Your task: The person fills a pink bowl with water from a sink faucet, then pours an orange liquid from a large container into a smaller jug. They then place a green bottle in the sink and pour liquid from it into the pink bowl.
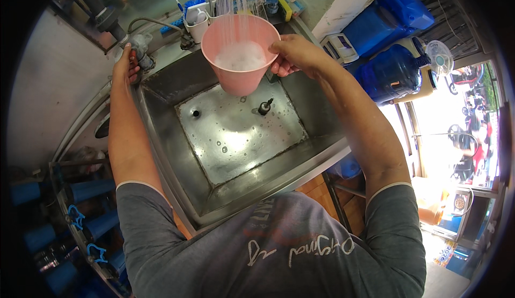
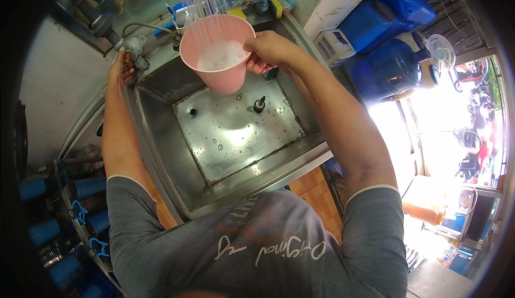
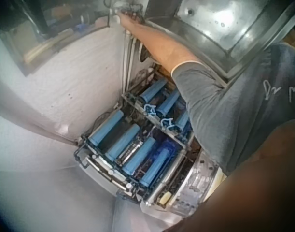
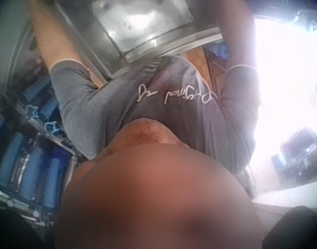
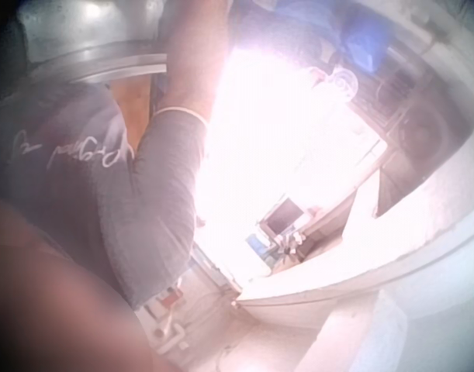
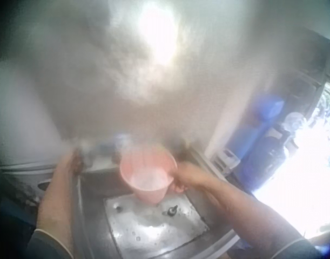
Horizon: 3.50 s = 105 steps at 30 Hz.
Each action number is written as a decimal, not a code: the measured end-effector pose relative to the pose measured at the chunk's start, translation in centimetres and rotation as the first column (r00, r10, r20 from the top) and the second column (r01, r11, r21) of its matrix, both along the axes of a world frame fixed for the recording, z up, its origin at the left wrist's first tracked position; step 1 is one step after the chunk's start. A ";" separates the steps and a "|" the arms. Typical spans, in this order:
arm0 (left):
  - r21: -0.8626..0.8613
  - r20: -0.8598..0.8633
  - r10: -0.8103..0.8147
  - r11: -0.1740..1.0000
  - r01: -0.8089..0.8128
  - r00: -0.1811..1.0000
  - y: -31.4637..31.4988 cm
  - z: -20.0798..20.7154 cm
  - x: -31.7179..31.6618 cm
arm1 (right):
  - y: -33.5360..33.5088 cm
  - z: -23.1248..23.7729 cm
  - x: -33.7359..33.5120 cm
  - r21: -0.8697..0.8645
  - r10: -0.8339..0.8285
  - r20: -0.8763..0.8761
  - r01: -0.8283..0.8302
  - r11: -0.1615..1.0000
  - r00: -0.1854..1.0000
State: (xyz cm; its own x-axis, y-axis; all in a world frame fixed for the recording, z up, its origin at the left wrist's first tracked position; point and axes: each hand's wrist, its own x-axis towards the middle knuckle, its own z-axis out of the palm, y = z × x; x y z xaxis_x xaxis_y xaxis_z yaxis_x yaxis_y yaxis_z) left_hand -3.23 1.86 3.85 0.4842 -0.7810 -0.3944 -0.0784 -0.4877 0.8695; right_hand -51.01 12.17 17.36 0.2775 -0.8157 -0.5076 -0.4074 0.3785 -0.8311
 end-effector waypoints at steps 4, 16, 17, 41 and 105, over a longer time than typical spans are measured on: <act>-0.005 0.008 0.001 1.000 -0.001 1.000 0.0 0.0 -0.1 | 0.2 -0.3 -0.1 0.002 -0.011 -0.003 0.011 1.000 1.000; 0.005 0.003 -0.014 1.000 0.014 1.000 0.0 0.1 0.1 | 0.1 -1.0 -0.2 0.002 -0.010 0.012 0.010 1.000 1.000; 0.005 0.006 -0.011 1.000 0.011 1.000 0.0 0.2 0.0 | 0.1 -1.1 -0.2 0.002 -0.008 0.019 0.008 1.000 1.000; -0.010 0.001 0.002 1.000 -0.002 1.000 -0.1 -0.1 0.0 | -0.5 0.5 0.5 -0.069 -0.047 0.047 0.050 0.996 0.998; 0.094 0.792 -0.052 0.995 -0.038 0.608 -2.7 -1.3 1.1 | -3.7 -2.1 -0.6 -0.096 0.190 0.094 -0.181 0.979 0.977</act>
State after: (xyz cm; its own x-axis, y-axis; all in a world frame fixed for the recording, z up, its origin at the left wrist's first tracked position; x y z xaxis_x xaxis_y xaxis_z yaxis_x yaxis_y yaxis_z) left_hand -2.14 -0.86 2.54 0.6373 -0.7673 0.0717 -0.7181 -0.5576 0.4164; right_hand -51.64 8.50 15.28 0.4752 -0.7845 -0.3984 -0.3751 0.2289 -0.8983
